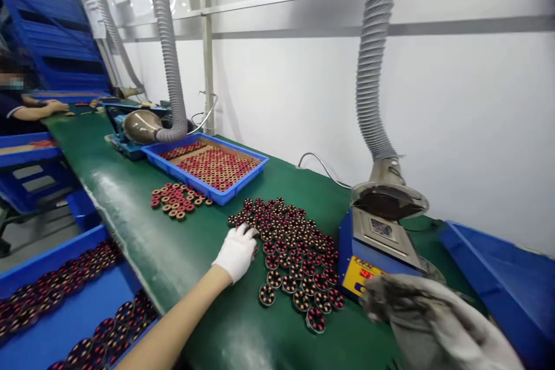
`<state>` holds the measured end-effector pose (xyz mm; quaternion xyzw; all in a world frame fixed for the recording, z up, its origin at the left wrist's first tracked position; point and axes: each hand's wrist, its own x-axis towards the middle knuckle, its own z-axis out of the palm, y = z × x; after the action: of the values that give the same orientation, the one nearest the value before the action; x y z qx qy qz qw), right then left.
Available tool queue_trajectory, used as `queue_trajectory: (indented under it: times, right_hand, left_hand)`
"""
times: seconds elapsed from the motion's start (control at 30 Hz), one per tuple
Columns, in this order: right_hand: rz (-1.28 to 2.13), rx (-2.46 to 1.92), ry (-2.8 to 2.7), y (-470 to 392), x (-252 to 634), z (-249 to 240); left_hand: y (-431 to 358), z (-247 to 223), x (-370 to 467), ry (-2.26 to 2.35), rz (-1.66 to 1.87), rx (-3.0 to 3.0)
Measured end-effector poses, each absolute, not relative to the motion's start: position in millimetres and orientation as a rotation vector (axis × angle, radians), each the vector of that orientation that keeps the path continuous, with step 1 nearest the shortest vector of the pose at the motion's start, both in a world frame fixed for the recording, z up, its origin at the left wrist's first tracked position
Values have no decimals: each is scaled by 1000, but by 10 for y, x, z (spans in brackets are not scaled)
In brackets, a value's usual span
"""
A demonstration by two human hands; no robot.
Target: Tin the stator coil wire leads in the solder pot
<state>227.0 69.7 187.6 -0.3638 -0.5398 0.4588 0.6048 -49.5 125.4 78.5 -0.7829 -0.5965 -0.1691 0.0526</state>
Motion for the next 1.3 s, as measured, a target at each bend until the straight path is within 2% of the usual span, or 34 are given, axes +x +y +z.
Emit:
queue_trajectory:
  times: [0.1,0.17,0.23,0.33,0.47,0.6,0.67,0.77,0.93,1.1,1.3]
  right_hand:
    - [981,-1053,-1267,770,2089,2053]
    - [1033,-1074,-1254,843,1976,2113]
    - [1208,-923,-1164,890,1896,2132]
    - [1423,-618,-866,880,1896,2136]
    - [1424,-508,-658,810,2082,2147]
    - [1402,-442,-672,842,2221,2089]
    - [1346,-459,-743,888,2232,2046]
    - [1255,-541,-876,929,2207,2022]
    - [1285,-560,-861,930,2138,2061]
    - [1295,-571,-901,1003,2096,2016]
    - [1408,-528,-825,935,2069,1940]
  left_hand:
    - [1072,1082,-312,-1667,-626,-2386]
    - [962,1369,-70,-1511,-821,-2345]
    - [897,1654,219,-1224,-1162,-2253]
    - [880,1960,601,-934,-1410,-2188]
    - [959,2094,857,-1025,-1656,-2361]
    - [1089,2090,926,-920,-1758,-2708]
    - [1134,2092,929,-777,-1820,-2642]
    - [1149,2100,909,-693,-1713,-2469]
    - [1139,2053,862,-766,-1779,-2511]
    - [1146,2037,850,-827,-1635,-2425]
    - [1105,2104,845,-820,-1787,-2512]
